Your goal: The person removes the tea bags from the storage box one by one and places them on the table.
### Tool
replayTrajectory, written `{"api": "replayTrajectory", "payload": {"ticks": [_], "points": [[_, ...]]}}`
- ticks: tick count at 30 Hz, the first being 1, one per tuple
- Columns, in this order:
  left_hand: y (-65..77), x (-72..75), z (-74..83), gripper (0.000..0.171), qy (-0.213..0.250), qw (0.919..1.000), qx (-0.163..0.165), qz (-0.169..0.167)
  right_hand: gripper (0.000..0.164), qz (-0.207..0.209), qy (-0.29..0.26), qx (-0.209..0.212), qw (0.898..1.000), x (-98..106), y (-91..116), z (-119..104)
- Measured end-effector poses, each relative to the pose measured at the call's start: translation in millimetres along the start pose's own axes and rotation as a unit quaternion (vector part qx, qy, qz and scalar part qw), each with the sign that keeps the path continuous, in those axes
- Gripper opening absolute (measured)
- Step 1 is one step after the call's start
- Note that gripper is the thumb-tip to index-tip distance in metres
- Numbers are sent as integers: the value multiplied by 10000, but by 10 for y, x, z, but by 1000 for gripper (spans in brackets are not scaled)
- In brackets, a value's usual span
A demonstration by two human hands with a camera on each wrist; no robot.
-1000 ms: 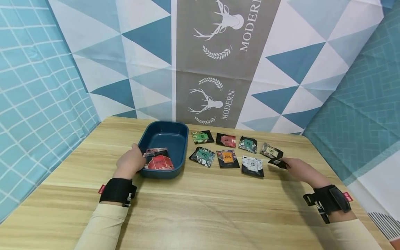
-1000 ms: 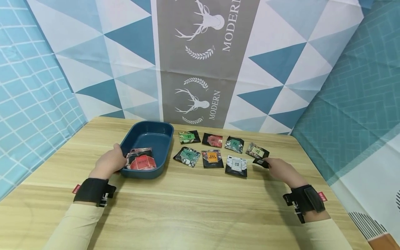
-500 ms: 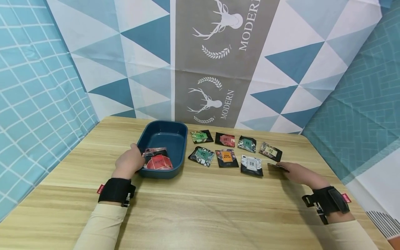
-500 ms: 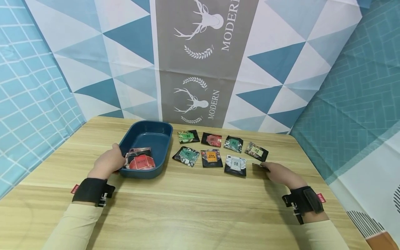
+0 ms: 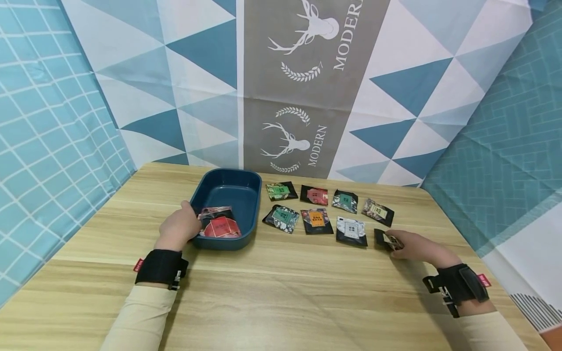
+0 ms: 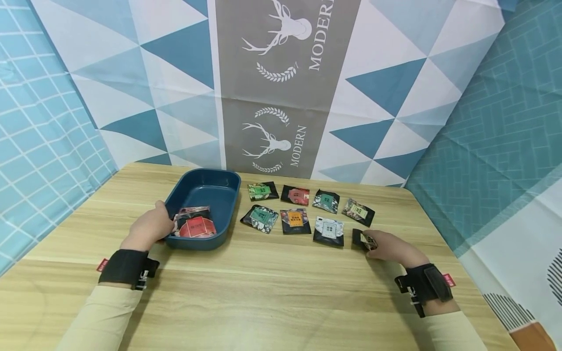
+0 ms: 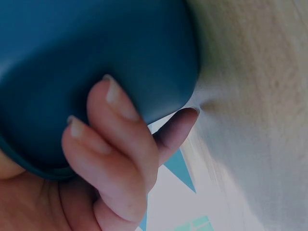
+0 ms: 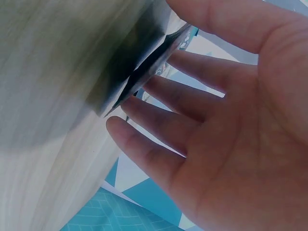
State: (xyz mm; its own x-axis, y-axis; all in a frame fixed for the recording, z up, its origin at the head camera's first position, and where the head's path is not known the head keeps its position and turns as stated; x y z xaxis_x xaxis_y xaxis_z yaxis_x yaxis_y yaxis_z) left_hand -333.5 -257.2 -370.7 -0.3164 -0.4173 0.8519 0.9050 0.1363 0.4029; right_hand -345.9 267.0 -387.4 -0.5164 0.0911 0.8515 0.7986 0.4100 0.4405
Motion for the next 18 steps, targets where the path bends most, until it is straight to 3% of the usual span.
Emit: {"api": "replayTrajectory", "payload": {"ticks": [8, 18], "points": [[-8, -2, -12, 64, 23, 10000, -31, 28, 67, 47, -76, -39, 10000, -33, -1, -8], [-6, 2, -6, 65, 22, 9999, -95, 43, 64, 75, -27, -41, 10000, -4, 5, -34]]}}
Point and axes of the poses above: each hand's wrist, its own y-axis away from the middle knuckle, its own x-axis out of the back of the hand, z = x × y, the point moved 8 cm from there along -y, towards the middle knuckle, and after that the axes turned 11 degrees about -z, right-handed, at the moved point
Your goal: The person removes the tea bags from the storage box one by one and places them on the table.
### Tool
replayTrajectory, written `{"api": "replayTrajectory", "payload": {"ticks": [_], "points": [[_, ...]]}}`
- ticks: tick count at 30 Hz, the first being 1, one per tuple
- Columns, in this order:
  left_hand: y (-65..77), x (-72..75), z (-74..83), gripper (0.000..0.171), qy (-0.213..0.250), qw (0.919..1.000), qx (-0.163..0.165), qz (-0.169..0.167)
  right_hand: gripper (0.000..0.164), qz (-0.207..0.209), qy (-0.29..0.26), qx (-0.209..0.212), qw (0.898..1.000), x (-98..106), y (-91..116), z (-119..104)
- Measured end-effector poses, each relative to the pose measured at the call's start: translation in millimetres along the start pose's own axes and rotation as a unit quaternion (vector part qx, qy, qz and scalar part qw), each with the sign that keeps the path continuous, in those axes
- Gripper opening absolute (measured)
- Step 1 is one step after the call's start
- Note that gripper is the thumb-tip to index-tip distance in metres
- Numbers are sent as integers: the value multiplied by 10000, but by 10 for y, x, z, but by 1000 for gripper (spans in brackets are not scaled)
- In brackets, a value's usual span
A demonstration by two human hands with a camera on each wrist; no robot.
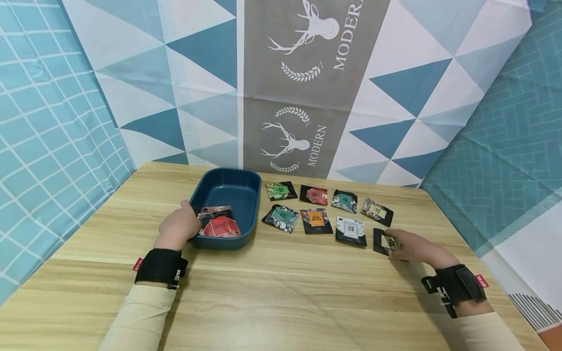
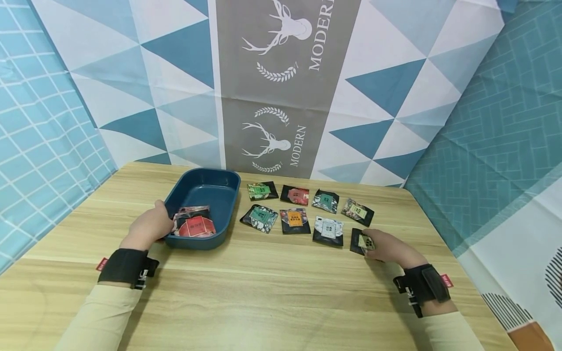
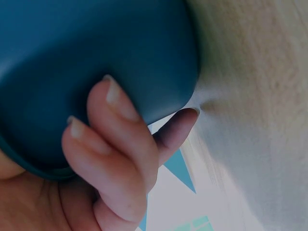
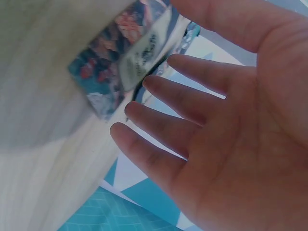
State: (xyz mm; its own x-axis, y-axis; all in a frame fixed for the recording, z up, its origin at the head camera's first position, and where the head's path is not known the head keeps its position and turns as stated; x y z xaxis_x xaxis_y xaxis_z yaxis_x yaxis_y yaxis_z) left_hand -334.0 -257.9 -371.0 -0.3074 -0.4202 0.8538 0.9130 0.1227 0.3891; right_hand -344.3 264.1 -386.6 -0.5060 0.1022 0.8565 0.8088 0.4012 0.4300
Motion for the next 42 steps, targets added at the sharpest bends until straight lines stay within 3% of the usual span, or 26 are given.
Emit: {"api": "replayTrajectory", "payload": {"ticks": [8, 15, 24, 33, 42], "points": [[10, 1, -3, 66, 25, 10000, 33, 4, 64, -91, -172, -58, 9998, 113, 7, -207], [42, 14, 19, 68, -35, 9999, -91, -24, 56, 82, 163, 224, 9996, 194, -108, -508], [59, 2, 23, 68, -6, 10000, -41, -5, 51, 398, 834, 848, 9921, 245, -402, -1240], [23, 8, 77, 67, -36, 10000, 2, 57, 53, 429, 873, 1612, 9821, 330, -543, -1863], [55, 6, 31, 65, -40, 10000, 71, 33, 51, 569, 1320, 2413, 9597, 297, -714, -2490]]}}
Point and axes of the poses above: each hand's wrist, its own y-axis away from the middle knuckle, its own x-axis out of the back of the hand, z = x × y, the point moved 8 cm from there along -y, towards the middle knuckle, and after that the axes turned 11 degrees about -z, right-handed, at the moved point
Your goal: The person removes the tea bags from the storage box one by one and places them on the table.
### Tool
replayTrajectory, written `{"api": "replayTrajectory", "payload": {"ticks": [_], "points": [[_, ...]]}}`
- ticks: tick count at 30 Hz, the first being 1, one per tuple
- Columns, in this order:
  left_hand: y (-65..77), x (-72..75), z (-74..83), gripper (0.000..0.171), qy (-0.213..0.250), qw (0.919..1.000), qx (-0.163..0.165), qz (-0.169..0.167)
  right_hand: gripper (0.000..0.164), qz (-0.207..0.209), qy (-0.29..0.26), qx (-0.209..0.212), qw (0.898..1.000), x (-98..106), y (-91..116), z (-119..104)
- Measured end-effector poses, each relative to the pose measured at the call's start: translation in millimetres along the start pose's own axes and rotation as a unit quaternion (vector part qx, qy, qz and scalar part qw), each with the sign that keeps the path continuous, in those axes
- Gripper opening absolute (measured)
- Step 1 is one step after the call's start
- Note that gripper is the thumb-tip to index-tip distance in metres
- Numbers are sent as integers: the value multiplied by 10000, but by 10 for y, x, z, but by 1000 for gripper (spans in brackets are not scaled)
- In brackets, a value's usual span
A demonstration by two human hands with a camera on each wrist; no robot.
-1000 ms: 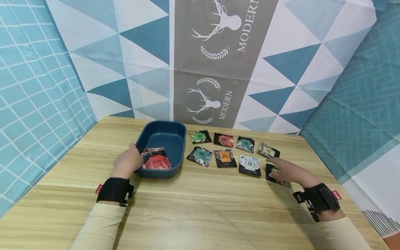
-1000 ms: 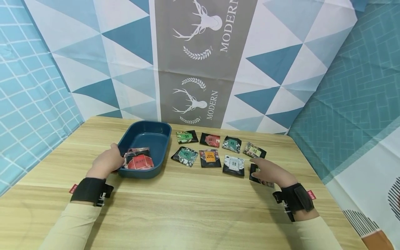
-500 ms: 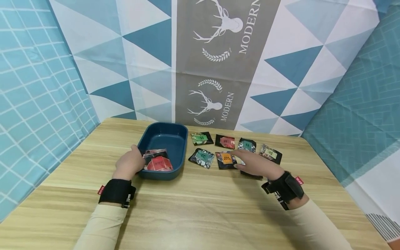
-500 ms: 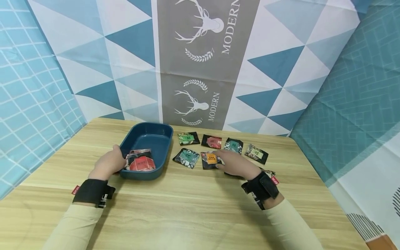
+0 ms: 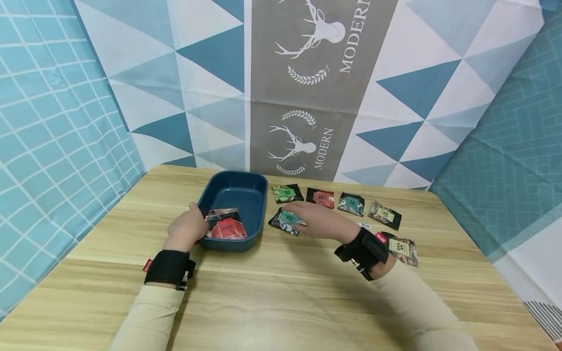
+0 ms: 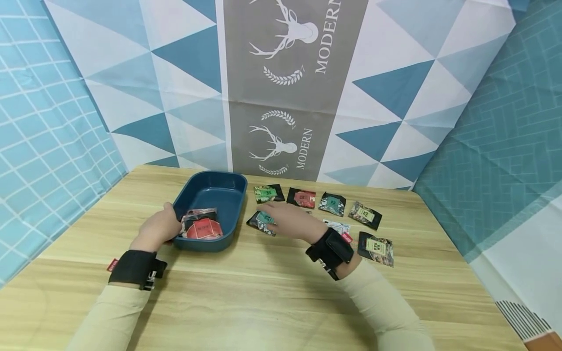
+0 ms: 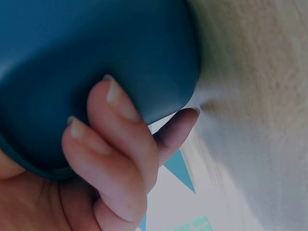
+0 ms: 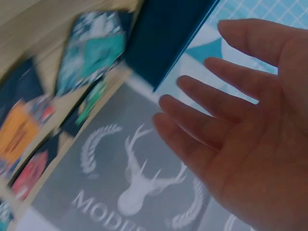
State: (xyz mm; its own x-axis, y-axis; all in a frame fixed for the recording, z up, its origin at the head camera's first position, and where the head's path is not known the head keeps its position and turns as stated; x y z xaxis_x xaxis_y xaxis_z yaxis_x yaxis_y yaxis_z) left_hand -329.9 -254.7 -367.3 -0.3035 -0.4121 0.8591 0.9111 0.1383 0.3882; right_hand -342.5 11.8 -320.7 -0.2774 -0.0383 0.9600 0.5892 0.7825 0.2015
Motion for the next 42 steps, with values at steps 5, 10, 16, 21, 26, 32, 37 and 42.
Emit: {"api": "replayTrajectory", "payload": {"ticks": [5, 10, 16, 21, 26, 32, 37, 42], "points": [[4, -5, -15, 66, 56, 10000, -14, -10, 44, 353, 324, 549, 9973, 92, -263, -321], [-3, -13, -8, 66, 91, 9999, -78, 31, 39, 379, 549, 845, 9942, 68, -542, -497], [22, 11, 2, 63, 11, 9999, -28, 121, 40, 152, 249, 892, 9956, -10, -810, -594], [28, 8, -7, 63, 48, 9999, 4, 121, 43, -17, 187, 802, 9966, -103, -1005, -638], [14, 0, -19, 62, 65, 9999, 10, 103, 47, -144, 167, 709, 9972, -174, -1186, -657], [27, -22, -9, 64, 123, 9999, -50, 58, 63, -511, 437, 591, 9960, -286, -1352, -730], [27, -7, 6, 65, 100, 9998, -113, 146, 76, -642, 576, 505, 9950, -360, -1411, -752], [22, 2, -17, 65, 117, 9998, -83, 168, 80, -653, 675, 581, 9939, -379, -1447, -776]]}}
Point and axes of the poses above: each hand's wrist, its own y-axis away from the middle knuckle, its own x-axis out of the back of the hand, z = x × y, the point moved 8 cm from there along -y, towards the middle knuckle, and after that the axes turned 11 degrees about -z, right-handed, at the moved point
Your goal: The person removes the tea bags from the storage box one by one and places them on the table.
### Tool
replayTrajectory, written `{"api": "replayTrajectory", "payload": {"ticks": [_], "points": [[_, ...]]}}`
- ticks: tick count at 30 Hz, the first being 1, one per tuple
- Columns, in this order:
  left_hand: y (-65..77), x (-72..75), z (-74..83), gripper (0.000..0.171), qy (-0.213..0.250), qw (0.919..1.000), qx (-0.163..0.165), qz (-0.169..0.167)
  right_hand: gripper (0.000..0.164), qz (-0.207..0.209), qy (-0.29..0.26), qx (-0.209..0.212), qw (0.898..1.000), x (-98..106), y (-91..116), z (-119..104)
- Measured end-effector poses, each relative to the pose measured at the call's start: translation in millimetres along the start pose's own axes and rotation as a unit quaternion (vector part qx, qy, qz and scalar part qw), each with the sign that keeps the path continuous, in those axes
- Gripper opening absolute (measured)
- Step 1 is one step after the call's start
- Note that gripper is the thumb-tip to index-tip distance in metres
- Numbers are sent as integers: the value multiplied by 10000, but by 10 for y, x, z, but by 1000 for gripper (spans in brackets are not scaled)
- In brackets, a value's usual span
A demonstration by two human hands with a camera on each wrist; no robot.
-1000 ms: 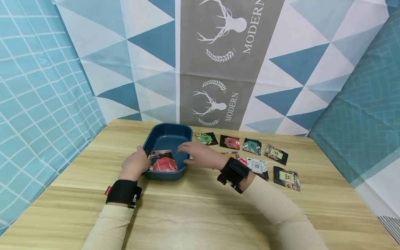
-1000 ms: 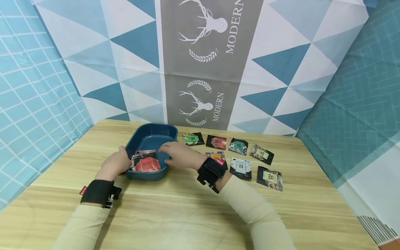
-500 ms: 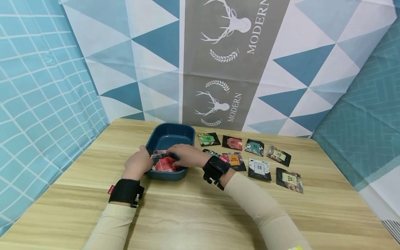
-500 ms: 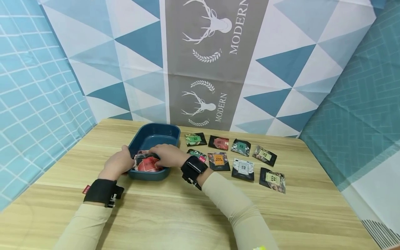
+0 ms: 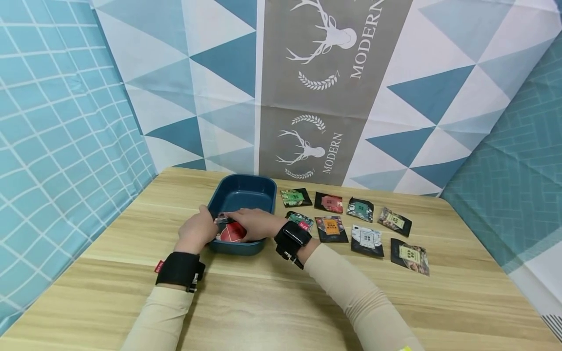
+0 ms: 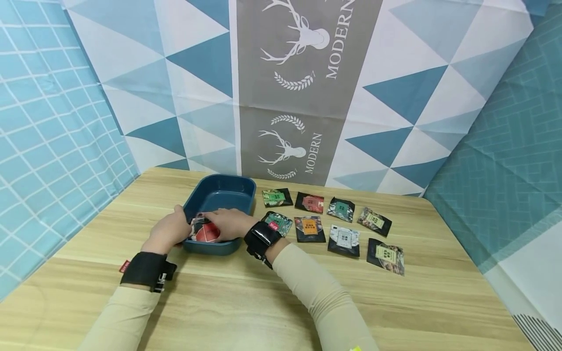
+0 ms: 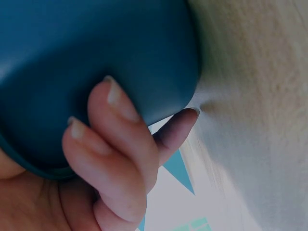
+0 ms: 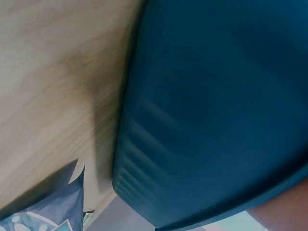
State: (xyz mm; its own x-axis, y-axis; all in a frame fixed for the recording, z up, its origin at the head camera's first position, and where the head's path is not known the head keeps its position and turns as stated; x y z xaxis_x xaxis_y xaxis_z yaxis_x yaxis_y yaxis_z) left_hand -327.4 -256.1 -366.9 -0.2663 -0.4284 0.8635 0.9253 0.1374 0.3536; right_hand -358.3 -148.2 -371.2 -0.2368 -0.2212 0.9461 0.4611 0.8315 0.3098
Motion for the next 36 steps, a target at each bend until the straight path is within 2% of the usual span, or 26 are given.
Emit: {"api": "replayTrajectory", "payload": {"ticks": [5, 11, 15, 22, 30, 36], "points": [[-1, -16, -3, 66, -13, 10000, -22, -10, 80, -43, 126, -23, 9999, -20, -9, 5], [-13, -34, -1, 66, -48, 10000, -8, -43, 77, 117, 646, -192, 9977, -5, 25, 5], [-20, -42, -2, 67, -40, 10000, -20, -79, 74, 276, 685, -346, 9967, 28, 58, 21], [-7, -34, 9, 67, 10, 10000, 3, -94, 49, 509, 201, -493, 9973, 128, 107, 58], [-4, -8, 5, 65, -3, 10000, -21, -89, 18, 532, -1100, -421, 9916, 263, 250, -24], [-11, -7, -13, 65, -1, 10000, -31, -67, 21, 692, -1044, -421, 9912, 295, 343, -77]]}}
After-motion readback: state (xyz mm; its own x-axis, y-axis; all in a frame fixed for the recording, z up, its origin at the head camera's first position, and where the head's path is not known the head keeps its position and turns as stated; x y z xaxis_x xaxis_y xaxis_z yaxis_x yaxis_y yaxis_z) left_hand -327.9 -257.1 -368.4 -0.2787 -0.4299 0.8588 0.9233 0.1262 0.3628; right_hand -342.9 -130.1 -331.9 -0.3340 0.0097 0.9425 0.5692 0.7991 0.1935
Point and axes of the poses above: each hand's wrist, its own y-axis away from the middle knuckle, its own x-axis out of the back of the hand, z = x × y, the point moved 8 cm from there along -y, towards the middle knuckle, and after that the axes turned 11 degrees about -z, right-handed, at the moved point
